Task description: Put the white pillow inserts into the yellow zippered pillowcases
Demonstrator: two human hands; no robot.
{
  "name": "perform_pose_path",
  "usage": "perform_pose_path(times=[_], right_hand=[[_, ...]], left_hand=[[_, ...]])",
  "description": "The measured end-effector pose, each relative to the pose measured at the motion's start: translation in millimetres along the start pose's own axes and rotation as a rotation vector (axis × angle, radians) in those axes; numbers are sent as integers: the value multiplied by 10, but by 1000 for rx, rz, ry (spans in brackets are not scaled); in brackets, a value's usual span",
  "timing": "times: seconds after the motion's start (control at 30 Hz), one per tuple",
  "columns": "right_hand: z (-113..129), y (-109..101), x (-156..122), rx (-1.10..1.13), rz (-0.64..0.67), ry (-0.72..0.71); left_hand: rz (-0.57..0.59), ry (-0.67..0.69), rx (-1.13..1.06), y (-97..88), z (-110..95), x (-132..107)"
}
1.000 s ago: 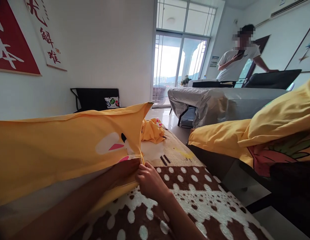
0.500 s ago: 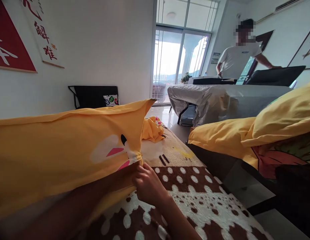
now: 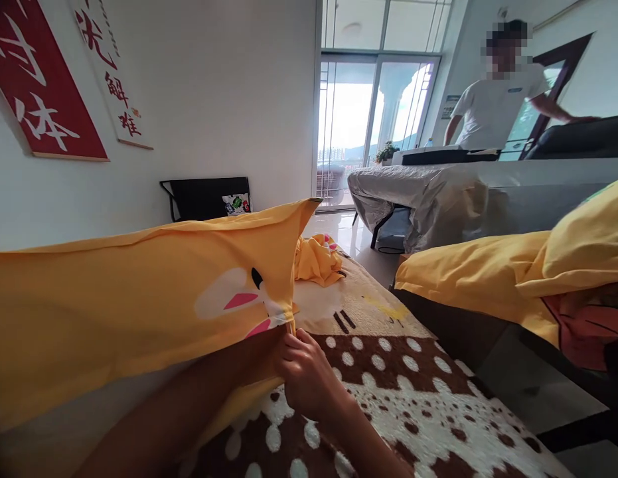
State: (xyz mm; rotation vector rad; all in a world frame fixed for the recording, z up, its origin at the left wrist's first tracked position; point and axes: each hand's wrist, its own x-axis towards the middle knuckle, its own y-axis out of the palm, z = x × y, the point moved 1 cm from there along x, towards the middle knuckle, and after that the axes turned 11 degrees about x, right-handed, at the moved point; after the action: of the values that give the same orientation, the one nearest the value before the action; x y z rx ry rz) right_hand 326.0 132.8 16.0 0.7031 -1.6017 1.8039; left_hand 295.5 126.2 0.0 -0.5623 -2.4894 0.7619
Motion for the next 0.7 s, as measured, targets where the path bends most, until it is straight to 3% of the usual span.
perform_pose_path(times=[0.17,0.7], right_hand=[[2,-28,-41,0,-8,-10],[7,-67,-75,-23,-23,-29]], left_hand=[[-33,-74,94,19,-79,-70],[-5,-104,43,23,-131,-112]])
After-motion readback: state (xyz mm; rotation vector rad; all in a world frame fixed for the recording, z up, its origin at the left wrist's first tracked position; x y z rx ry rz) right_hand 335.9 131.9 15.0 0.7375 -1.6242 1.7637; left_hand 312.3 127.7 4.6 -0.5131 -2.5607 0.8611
